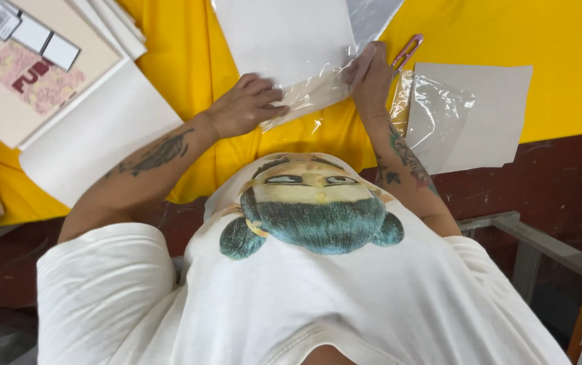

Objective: The person is folding t-shirts and placing them into clear plastic packaging bags on a yellow table.

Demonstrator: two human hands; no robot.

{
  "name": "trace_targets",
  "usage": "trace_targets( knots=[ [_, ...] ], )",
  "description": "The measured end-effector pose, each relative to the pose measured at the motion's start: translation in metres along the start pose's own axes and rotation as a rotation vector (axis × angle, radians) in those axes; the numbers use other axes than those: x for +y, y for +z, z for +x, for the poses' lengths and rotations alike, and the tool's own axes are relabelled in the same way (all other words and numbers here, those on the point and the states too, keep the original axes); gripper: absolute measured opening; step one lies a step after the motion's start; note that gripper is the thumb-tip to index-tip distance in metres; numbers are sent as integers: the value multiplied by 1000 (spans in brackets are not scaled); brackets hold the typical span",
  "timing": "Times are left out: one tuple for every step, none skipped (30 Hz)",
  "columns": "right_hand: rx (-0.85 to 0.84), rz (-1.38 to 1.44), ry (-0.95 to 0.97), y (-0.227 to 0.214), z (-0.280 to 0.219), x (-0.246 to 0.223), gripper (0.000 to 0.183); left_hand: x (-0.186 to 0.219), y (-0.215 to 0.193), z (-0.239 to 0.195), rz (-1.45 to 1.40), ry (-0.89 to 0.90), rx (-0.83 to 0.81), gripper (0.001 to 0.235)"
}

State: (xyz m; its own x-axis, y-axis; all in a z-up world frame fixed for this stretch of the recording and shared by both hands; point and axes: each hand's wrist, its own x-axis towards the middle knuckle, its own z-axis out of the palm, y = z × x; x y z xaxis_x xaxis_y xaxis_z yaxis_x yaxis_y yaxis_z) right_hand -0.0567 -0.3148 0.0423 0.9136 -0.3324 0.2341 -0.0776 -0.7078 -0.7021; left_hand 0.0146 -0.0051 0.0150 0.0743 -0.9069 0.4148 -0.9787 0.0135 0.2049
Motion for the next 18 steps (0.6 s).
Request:
trace_targets(
  knots=[
    [-15,77,63,2,-1,0,28,12,0,-10,-22,-65,18,54],
    [-30,152,128,2,-2,0,32,23,1,-19,-46,-126,38,54],
    [-34,155,121,5,-3,-2,32,33,-4,-23,-39,-132,39,54],
    [-40,253,233,6,-3,-3,25,43,-7,-26,-56,-181,39,58],
    [-48,350,346,7,-3,-4,18,53,-11,-29,-73,-230,39,64],
    [-50,348,338,6,-6,-7,18,62,-16,-23,-67,-232,45,64],
    [-33,391,328,4,-9,-10,23,71,-22,-16,17,-291,111,45],
    [-12,438,317,4,-9,-14,27,77,-28,-10,104,-345,176,27],
    [-10,441,308,6,-10,-10,27,79,-26,-7,113,-344,180,27],
    [9,328,199,7,-12,-5,28,82,-22,-4,110,-390,234,18],
    [28,214,92,8,-13,-1,28,83,-19,0,106,-437,289,11],
    [34,213,89,7,-14,-2,28,84,-12,0,108,-431,292,11],
    [48,221,64,7,-14,-3,24,84,-4,0,41,-522,366,7],
    [65,229,40,6,-14,-4,21,83,3,0,-27,-608,439,7],
    [74,227,39,8,-13,-3,21,78,9,0,-27,-599,441,7],
    [63,218,99,10,-14,-2,22,74,14,-1,-77,-727,484,12],
    [51,209,159,12,-14,0,23,69,20,-1,-128,-854,525,17],
    [58,209,162,18,-11,8,23,66,23,1,-131,-847,523,17]
  ],
)
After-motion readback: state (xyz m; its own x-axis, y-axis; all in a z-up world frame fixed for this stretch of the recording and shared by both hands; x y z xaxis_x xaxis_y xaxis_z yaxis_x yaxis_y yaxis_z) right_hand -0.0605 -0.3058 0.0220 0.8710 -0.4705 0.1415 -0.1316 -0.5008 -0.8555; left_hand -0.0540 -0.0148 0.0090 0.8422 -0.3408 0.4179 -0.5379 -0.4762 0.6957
